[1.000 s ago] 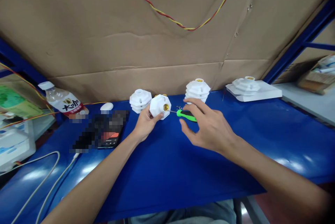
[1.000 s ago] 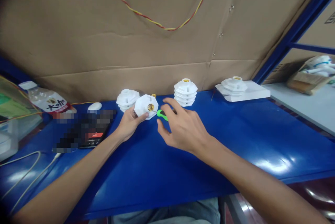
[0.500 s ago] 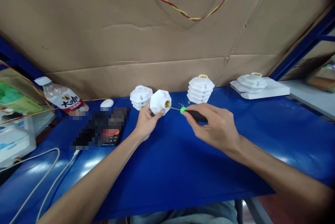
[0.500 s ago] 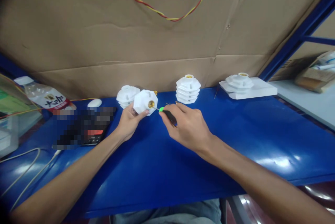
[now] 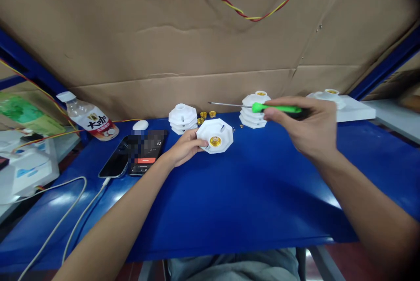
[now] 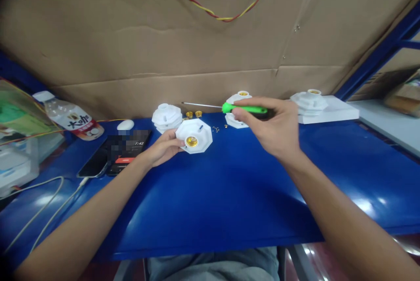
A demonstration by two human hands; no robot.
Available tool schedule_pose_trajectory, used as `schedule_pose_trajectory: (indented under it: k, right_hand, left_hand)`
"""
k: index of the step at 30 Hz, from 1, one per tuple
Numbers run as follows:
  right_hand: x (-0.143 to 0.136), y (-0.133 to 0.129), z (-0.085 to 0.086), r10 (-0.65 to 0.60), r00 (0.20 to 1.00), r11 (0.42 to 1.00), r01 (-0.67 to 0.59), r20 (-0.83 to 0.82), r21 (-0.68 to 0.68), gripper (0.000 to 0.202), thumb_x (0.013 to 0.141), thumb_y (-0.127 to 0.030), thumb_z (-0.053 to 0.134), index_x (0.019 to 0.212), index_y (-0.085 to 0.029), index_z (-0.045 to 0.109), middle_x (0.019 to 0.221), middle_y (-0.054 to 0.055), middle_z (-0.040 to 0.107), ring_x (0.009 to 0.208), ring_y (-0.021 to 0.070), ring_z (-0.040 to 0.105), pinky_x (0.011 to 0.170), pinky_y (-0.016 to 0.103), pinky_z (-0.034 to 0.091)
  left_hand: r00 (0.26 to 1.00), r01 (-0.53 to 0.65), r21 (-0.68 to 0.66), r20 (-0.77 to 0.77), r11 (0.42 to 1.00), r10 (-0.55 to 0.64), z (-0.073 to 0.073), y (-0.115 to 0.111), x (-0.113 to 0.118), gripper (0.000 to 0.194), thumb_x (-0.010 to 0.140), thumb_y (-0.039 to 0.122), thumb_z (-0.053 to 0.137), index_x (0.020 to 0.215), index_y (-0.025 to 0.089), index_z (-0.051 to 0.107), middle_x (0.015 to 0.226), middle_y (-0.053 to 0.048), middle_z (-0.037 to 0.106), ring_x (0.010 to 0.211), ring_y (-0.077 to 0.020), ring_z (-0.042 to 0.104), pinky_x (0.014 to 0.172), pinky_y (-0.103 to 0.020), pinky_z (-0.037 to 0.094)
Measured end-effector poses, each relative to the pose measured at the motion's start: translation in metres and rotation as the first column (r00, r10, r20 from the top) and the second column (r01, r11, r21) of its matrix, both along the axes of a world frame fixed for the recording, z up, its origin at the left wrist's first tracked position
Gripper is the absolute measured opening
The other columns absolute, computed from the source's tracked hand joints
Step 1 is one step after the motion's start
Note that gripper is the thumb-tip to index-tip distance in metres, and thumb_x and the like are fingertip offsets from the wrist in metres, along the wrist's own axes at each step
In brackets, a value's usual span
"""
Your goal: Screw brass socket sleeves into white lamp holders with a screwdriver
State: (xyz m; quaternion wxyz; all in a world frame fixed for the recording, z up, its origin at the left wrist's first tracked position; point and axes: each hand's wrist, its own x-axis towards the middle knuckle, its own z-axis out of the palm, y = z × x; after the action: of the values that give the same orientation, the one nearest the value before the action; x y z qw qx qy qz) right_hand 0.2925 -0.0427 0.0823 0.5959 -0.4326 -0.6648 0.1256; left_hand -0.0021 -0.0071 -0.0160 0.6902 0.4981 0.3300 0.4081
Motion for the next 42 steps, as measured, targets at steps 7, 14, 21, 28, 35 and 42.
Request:
schedule_pose_trajectory:
  k: [7,14,21,28,35,42]
  right_hand:
    - [-0.016,0.016,-0.050,0.414,0.910,0.862,-0.395,-0.008,-0.319,0.036,0.073,-0.038,0.095,0.101,-0.021,0.080,0.101,0.006,0.083,0.093,0.0240,0.080,0.091,0.041,0.067]
    - [-0.025,0.006,-0.057,0.391,0.749,0.920,-0.315,0.535,-0.232,0.028,0.085,-0.014,0.066,0.111,-0.020,0.072,0.098,0.004,0.068,0.076,0.0159,0.063,0.069,0.032,0.054]
    - [-0.029,0.000,-0.053,0.435,0.746,0.899,-0.390,0.504,-0.200,0.042,0.090,-0.022,0.073,0.131,-0.023,0.067,0.128,0.009,0.068,0.107,0.0221,0.070,0.091,0.038,0.059]
    - [-0.027,-0.002,-0.044,0.384,0.799,0.922,-0.355,0.463,-0.151,0.036,0.089,-0.031,0.081,0.124,-0.024,0.075,0.117,0.006,0.079,0.093,0.0203,0.075,0.081,0.035,0.061]
    - [0.029,0.056,0.026,-0.297,0.822,0.951,0.298,0.486,0.079,0.031,0.082,-0.040,0.087,0.105,-0.019,0.084,0.093,0.008,0.083,0.077,0.0200,0.072,0.071,0.032,0.051]
    - [0.052,0.114,0.032,-0.254,0.771,0.938,0.344,0.584,-0.048,0.041,0.080,-0.047,0.084,0.099,-0.011,0.085,0.080,0.010,0.081,0.073,0.0170,0.072,0.062,0.030,0.045]
  left_hand:
    - [1.000,0.021,0.035,-0.016,0.999,-0.021,-0.004,0.002,0.002,0.040,0.073,0.015,0.086,0.113,0.017,0.076,0.111,-0.014,0.080,0.104,-0.0339,0.076,0.095,-0.051,0.059]
    - [0.998,0.048,0.053,-0.044,0.997,-0.045,0.002,0.001,0.007,0.041,0.078,0.022,0.087,0.118,0.018,0.076,0.114,-0.013,0.078,0.103,-0.0301,0.074,0.091,-0.044,0.058]
    - [0.986,0.114,0.129,-0.136,0.985,-0.096,0.008,-0.004,0.010,0.037,0.082,0.031,0.085,0.117,0.019,0.080,0.110,-0.012,0.080,0.093,-0.0264,0.074,0.078,-0.036,0.056]
    - [0.996,0.068,0.065,-0.059,0.996,-0.064,0.006,-0.004,0.014,0.046,0.093,0.057,0.074,0.118,0.020,0.079,0.104,-0.013,0.081,0.087,-0.0265,0.073,0.076,-0.038,0.056]
    - [0.987,0.072,0.062,-0.145,0.996,-0.062,0.007,-0.004,0.018,0.050,0.098,0.061,0.068,0.116,0.016,0.079,0.100,-0.016,0.082,0.073,-0.0213,0.067,0.076,-0.040,0.056]
    - [0.976,0.071,0.135,-0.214,0.988,-0.041,0.000,-0.003,0.019,0.032,0.094,0.050,0.077,0.102,0.019,0.076,0.099,-0.013,0.082,0.073,-0.0186,0.069,0.075,-0.038,0.058]
